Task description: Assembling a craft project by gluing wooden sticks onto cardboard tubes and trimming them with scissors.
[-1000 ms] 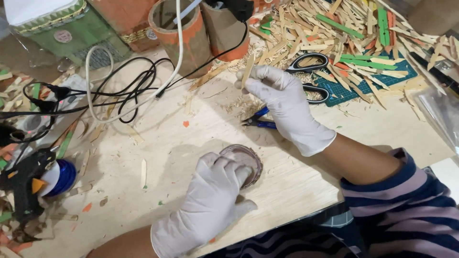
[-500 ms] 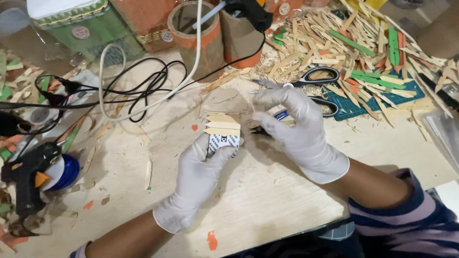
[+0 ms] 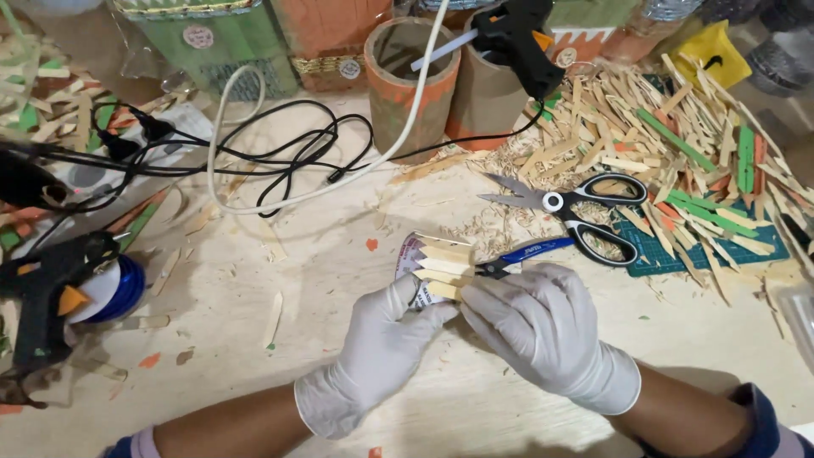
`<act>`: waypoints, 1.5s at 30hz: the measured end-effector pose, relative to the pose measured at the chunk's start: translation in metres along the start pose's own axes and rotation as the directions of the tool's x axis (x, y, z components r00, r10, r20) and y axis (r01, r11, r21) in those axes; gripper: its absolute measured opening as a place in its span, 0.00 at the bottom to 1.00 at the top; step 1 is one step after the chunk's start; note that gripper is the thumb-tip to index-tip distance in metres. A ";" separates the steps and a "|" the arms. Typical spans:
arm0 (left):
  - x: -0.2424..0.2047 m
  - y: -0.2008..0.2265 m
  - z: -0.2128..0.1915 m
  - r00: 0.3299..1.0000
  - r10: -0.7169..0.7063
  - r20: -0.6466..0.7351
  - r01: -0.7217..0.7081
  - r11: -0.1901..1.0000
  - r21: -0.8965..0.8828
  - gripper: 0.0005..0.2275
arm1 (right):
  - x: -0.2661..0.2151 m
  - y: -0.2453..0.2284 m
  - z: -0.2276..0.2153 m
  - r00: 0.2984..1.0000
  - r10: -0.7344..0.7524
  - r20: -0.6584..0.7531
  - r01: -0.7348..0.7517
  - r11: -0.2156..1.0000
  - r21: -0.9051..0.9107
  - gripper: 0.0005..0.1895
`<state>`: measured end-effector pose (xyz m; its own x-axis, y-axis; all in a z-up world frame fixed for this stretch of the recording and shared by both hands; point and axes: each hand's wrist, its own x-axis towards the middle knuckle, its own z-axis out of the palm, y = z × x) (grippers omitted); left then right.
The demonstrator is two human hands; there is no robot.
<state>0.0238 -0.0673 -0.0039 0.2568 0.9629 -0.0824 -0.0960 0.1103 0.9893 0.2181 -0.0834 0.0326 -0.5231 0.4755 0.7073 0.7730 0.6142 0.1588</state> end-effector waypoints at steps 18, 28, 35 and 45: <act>0.000 0.007 0.001 0.991 -0.129 0.026 0.130 0.990 -0.051 0.13 | -0.016 0.000 0.002 0.995 -0.050 0.085 0.060 0.991 -0.123 0.21; -0.001 0.019 -0.009 0.964 0.220 0.147 -0.241 0.960 0.143 0.12 | -0.013 -0.001 -0.001 0.995 -0.047 0.085 0.062 0.982 -0.178 0.21; -0.003 0.031 -0.013 0.950 0.239 0.203 -0.276 0.944 0.181 0.11 | 0.005 -0.004 -0.009 0.999 -0.039 0.035 0.047 0.965 -0.260 0.17; -0.001 0.009 -0.009 0.965 0.241 0.102 -0.251 0.962 0.108 0.13 | 0.003 -0.010 -0.009 1.000 -0.014 0.012 0.018 0.935 -0.353 0.11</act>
<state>0.0140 -0.0656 0.0036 0.3233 0.9308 0.1708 -0.0534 -0.1623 0.9853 0.2117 -0.0933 0.0393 -0.5384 0.4740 0.6967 0.8406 0.3605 0.4043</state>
